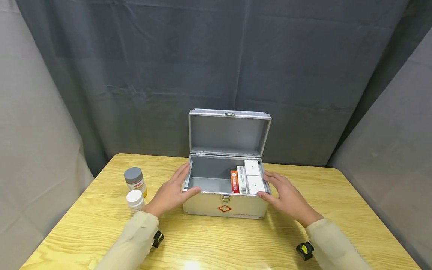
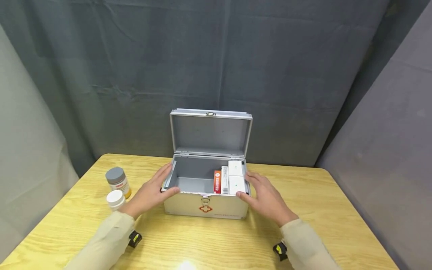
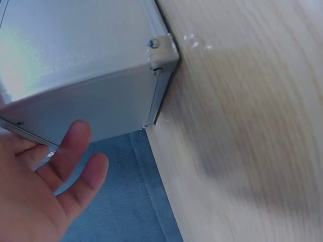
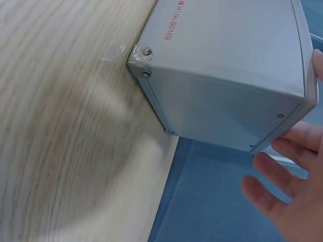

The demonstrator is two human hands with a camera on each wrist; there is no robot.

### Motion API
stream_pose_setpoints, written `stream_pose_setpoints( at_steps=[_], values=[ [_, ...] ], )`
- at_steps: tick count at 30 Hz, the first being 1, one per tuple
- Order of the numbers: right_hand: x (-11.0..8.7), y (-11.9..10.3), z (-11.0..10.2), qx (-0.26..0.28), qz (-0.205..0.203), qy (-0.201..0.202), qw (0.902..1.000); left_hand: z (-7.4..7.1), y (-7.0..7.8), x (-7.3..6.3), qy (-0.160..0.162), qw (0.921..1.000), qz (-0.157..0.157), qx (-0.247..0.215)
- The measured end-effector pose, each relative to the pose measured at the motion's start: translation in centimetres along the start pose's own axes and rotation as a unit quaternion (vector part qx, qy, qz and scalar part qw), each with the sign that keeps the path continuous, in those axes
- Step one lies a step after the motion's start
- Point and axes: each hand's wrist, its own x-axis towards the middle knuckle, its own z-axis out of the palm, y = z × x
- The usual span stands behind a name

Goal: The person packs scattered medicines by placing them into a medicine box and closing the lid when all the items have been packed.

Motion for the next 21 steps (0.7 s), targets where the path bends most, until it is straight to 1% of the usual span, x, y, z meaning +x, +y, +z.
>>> stream_pose_setpoints(
  at_steps=[4, 13, 16, 19, 21],
  values=[
    [-0.12, -0.03, -0.01, 0.002, 0.003, 0.009, 1.0000, 0.04, 0.08, 0.02, 0.004, 1.0000, -0.003, 0.006],
    [-0.15, -0.08, 0.08, 0.001, 0.010, -0.004, 0.9999, 0.01, 0.27, -0.22, 0.004, 0.9999, -0.012, -0.003],
    [-0.29, -0.02, 0.07, 0.013, 0.005, -0.006, 0.9999, 0.13, 0.22, -0.29, 0.005, 0.9999, -0.013, -0.003],
    [-0.38, 0.14, 0.15, 0.022, -0.001, -0.003, 0.9998, 0.10, 0.20, -0.37, 0.000, 0.9999, -0.014, -0.001],
    [-0.38, 0.24, 0.24, 0.020, -0.002, 0.001, 0.9998, -0.18, 0.32, -0.53, -0.007, 0.9999, -0.013, 0.007]
  ],
)
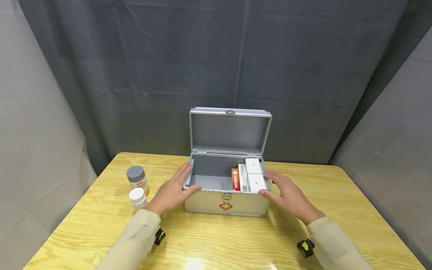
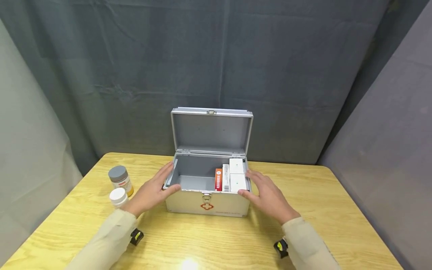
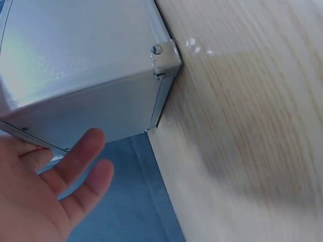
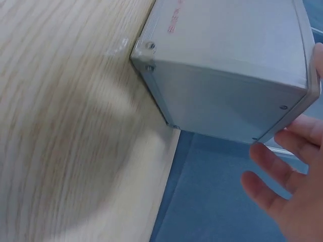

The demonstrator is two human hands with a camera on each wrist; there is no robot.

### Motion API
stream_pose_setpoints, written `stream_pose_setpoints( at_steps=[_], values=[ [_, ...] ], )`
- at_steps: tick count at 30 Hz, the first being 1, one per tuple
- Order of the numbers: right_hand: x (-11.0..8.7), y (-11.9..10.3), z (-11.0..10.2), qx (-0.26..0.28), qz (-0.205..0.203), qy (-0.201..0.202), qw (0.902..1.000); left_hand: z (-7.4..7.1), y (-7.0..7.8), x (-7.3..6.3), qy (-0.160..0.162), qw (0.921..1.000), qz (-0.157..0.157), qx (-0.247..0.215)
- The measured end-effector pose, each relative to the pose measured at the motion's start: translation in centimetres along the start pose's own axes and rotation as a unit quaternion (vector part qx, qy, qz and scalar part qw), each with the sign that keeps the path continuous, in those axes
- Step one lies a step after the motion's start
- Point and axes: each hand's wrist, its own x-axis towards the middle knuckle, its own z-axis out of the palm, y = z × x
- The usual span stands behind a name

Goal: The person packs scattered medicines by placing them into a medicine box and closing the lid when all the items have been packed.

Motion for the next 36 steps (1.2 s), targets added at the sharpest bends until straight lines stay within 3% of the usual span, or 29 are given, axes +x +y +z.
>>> stream_pose_setpoints(
  at_steps=[4, 9, 14, 18, 23, 28, 32, 36],
  values=[
    [0.1, 0.3, -0.2, -0.019, -0.002, -0.002, 0.9998, -1.4, 0.5, -0.8, 0.004, 0.9990, 0.027, 0.036],
    [0.1, 0.3, -0.4, -0.020, 0.000, 0.001, 0.9998, -4.6, 0.6, -3.1, 0.052, 0.9921, 0.060, 0.098],
    [0.2, 0.1, -0.4, -0.014, -0.003, -0.008, 0.9999, -7.2, -0.2, -5.5, 0.091, 0.9863, 0.051, 0.127],
    [0.3, 0.0, -0.4, -0.001, -0.001, -0.012, 0.9999, -8.6, -1.3, -6.5, 0.102, 0.9847, 0.042, 0.135],
    [0.2, 0.1, -0.6, 0.013, 0.005, -0.014, 0.9998, -10.5, -4.2, -6.4, 0.081, 0.9856, 0.016, 0.148],
    [0.1, 0.1, -0.8, 0.014, 0.004, -0.020, 0.9997, -12.5, -7.0, -6.1, 0.065, 0.9879, -0.038, 0.136],
    [0.1, 0.1, -0.9, 0.020, 0.002, -0.016, 0.9997, -13.7, -8.0, -5.9, 0.064, 0.9874, -0.063, 0.130],
    [0.2, 0.3, -0.7, 0.018, -0.010, -0.011, 0.9997, -14.5, -8.3, -5.1, 0.070, 0.9819, -0.080, 0.157]
  ],
)
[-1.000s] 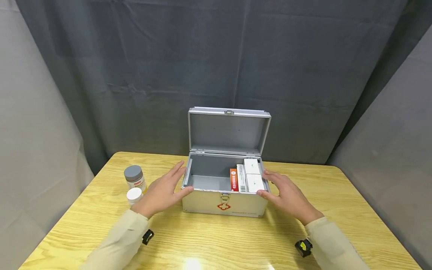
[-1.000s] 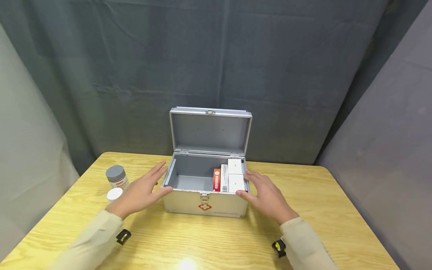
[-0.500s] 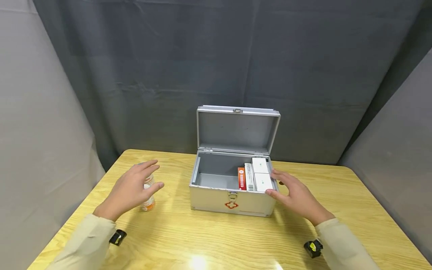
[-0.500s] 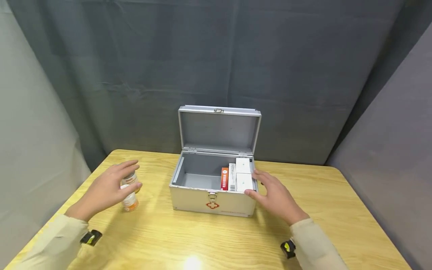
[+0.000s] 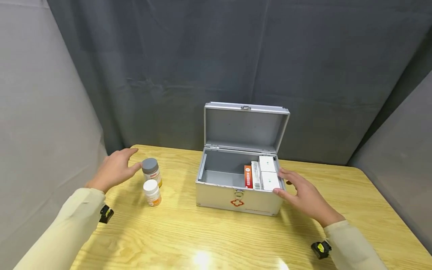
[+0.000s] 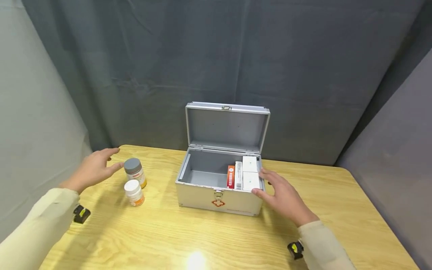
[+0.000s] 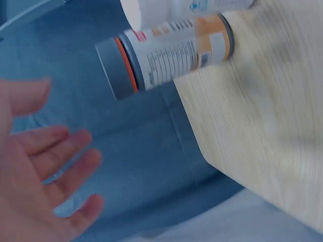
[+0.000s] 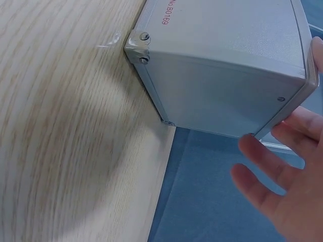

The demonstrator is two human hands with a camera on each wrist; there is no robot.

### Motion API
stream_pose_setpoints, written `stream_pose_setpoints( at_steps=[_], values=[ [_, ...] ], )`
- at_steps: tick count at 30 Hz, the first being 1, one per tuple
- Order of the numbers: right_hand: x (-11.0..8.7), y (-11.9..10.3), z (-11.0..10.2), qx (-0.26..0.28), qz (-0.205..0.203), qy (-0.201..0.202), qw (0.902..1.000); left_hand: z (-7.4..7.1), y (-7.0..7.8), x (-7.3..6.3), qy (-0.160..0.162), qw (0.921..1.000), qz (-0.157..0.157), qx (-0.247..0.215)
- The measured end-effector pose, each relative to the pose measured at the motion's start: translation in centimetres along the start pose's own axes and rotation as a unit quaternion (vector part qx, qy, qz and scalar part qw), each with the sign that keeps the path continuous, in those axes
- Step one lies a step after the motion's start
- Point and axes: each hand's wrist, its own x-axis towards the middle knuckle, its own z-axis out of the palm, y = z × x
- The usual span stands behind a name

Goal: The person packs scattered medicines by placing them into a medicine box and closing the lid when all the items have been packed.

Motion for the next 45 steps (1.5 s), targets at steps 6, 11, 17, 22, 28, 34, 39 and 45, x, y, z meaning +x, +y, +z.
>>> stream_pose_setpoints(
  at_steps=[6, 11, 17, 22, 28, 34, 39, 45],
  values=[
    [-0.1, 0.8, -0.1, -0.007, -0.005, 0.006, 0.9999, -0.7, 0.7, 3.1, 0.021, 0.9994, -0.008, 0.026],
    [-0.3, 0.9, 0.2, 0.000, -0.003, -0.001, 1.0000, -0.1, 1.5, 4.1, 0.058, 0.9971, 0.005, 0.050],
    [0.1, 0.2, 0.2, 0.003, -0.001, -0.010, 0.9999, 0.9, 2.0, 3.9, 0.075, 0.9956, 0.003, 0.057],
    [0.1, 0.0, 0.1, 0.010, 0.001, -0.013, 0.9999, 1.8, 1.8, 4.1, 0.033, 0.9989, -0.031, 0.008],
    [-0.2, 0.1, 0.3, 0.009, 0.007, -0.012, 0.9999, 2.7, 1.8, 4.1, 0.153, 0.9867, -0.036, 0.040],
    [-0.1, 0.1, 0.1, 0.001, 0.014, -0.016, 0.9998, 2.4, 1.9, 3.6, 0.111, 0.9923, -0.054, 0.006],
    [0.0, 0.1, 0.0, -0.003, 0.018, -0.024, 0.9996, 2.8, 1.6, 3.3, 0.076, 0.9951, -0.055, -0.030],
    [0.0, 0.0, 0.0, -0.004, 0.022, -0.030, 0.9993, 3.3, 1.1, 3.4, 0.042, 0.9973, -0.039, -0.046]
  ],
)
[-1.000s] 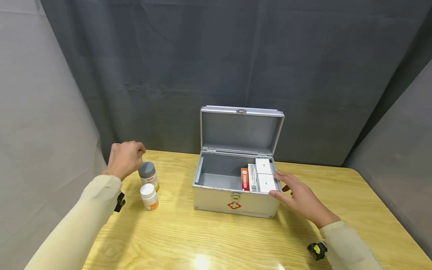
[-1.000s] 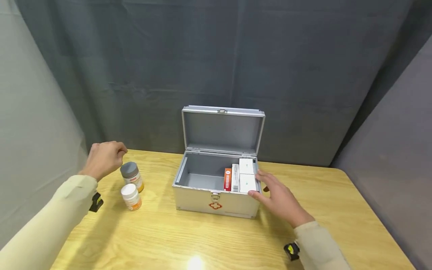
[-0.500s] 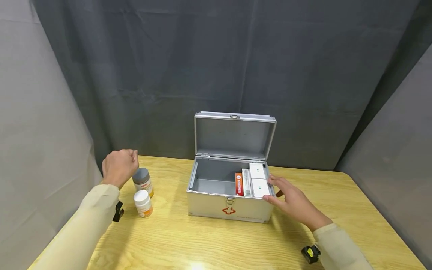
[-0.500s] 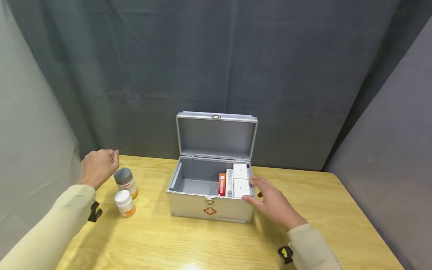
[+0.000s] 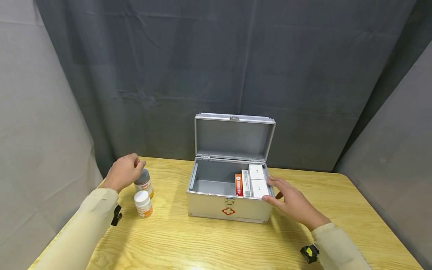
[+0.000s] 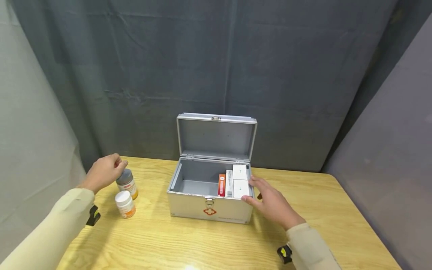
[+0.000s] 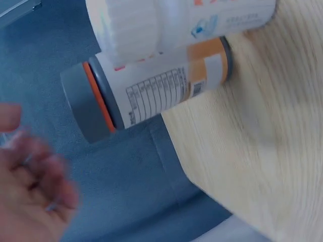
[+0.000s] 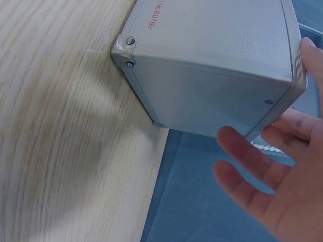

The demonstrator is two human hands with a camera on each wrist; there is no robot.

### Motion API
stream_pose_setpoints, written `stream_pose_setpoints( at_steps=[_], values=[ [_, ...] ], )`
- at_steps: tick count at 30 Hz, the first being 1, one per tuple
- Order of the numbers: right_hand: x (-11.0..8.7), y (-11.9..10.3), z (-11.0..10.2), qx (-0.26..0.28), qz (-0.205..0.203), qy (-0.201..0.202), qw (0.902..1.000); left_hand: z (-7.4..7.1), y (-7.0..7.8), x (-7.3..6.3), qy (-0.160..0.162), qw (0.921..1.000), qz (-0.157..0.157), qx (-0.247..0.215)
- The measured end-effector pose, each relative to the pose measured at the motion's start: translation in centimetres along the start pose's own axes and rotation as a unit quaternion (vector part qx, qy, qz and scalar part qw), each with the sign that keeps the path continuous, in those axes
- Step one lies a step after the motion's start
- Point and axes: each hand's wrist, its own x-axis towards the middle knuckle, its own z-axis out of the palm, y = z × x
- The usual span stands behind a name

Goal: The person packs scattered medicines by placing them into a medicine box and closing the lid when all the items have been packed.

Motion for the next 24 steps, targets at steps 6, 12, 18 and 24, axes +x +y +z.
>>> stream_pose_setpoints(
  at_steps=[6, 12, 18, 24],
  values=[
    [-0.1, 0.1, 0.3, 0.000, -0.002, 0.000, 1.0000, 0.7, -0.2, 0.2, -0.084, 0.9958, 0.007, 0.037],
    [0.0, 0.2, 0.5, 0.003, -0.007, 0.007, 0.9999, 1.1, 0.0, 0.3, -0.117, 0.9926, -0.008, 0.030],
    [0.1, 0.2, 0.5, 0.008, -0.010, 0.003, 0.9999, 0.4, 0.3, 0.1, -0.115, 0.9922, -0.013, 0.046],
    [0.1, 0.2, 0.5, 0.008, -0.013, 0.012, 0.9998, -0.6, 0.8, 0.3, -0.125, 0.9916, -0.032, 0.009]
  ],
)
